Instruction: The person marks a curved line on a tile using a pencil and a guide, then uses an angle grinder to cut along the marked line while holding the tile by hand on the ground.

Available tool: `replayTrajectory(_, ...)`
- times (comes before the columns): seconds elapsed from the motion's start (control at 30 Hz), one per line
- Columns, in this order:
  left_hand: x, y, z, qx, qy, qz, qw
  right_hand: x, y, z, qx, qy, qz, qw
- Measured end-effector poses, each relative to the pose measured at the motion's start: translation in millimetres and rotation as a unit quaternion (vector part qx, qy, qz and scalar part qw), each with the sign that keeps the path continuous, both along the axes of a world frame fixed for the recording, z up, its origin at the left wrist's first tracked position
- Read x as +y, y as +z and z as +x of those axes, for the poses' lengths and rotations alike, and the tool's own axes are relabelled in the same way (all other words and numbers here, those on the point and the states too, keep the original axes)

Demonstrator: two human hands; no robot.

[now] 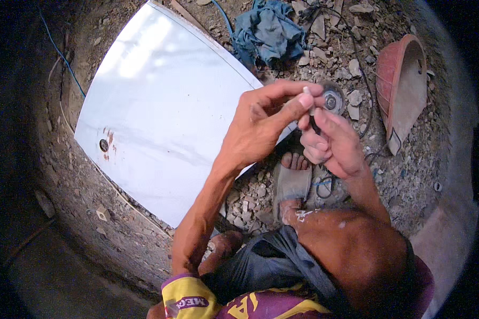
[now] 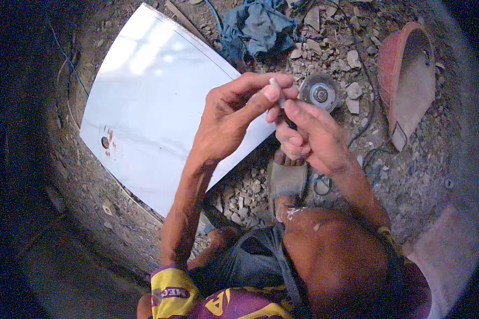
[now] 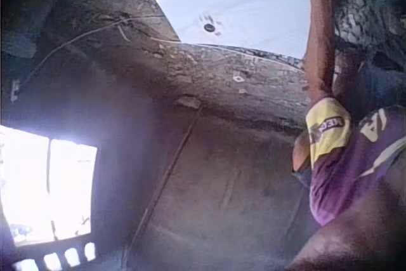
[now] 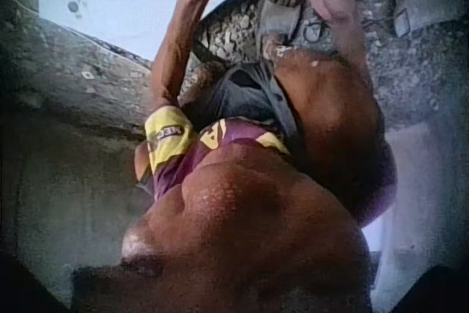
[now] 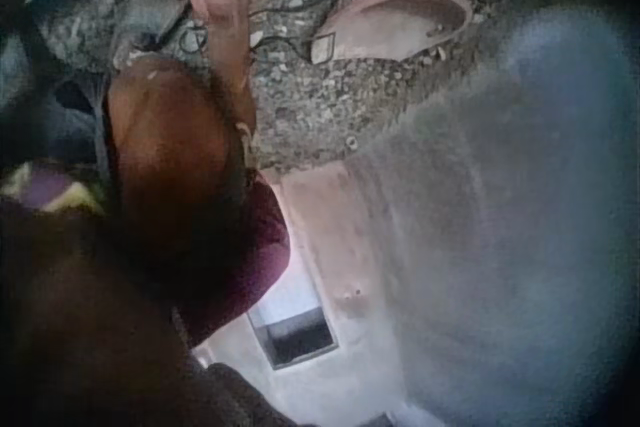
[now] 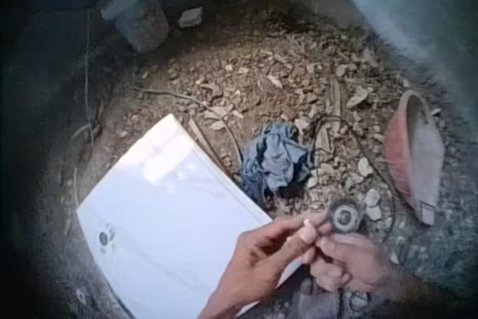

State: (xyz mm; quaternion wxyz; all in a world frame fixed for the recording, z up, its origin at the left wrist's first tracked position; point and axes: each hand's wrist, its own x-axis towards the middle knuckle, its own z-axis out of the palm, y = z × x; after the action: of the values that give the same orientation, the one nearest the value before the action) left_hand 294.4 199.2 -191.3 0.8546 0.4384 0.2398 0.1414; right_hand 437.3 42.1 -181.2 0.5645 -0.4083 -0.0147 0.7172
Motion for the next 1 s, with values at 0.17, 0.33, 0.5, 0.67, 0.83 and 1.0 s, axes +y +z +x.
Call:
replayTrajectory(0.17, 8, 2, -15, 0.062, 0.212, 0.028, 0.975, 0, 0, -13, -0.542, 0.130, 0.002, 0.830)
replayTrajectory(0.33, -5, 3, -20, 0.065, 0.176, -0.201, 0.961, 20, 21, -3, -0.467, -0.118, 0.157, 0.862)
replayTrajectory(0.5, -15, 0, -21, 0.043, 0.185, -0.277, 0.942, 29, 10, -1, -0.467, -0.215, 0.237, 0.824)
replayTrajectory(0.67, -22, -5, -19, 0.008, 0.175, -0.283, 0.943, 24, 4, -6, -0.497, -0.254, 0.208, 0.803)
replayTrajectory(0.83, -22, -3, -17, 0.005, 0.216, -0.287, 0.933, 23, 1, -11, -0.493, -0.280, 0.220, 0.794)
replayTrajectory(1.0, -25, -7, -17, 0.039, 0.217, -0.240, 0.945, 21, -2, -17, -0.492, -0.250, 0.198, 0.810)
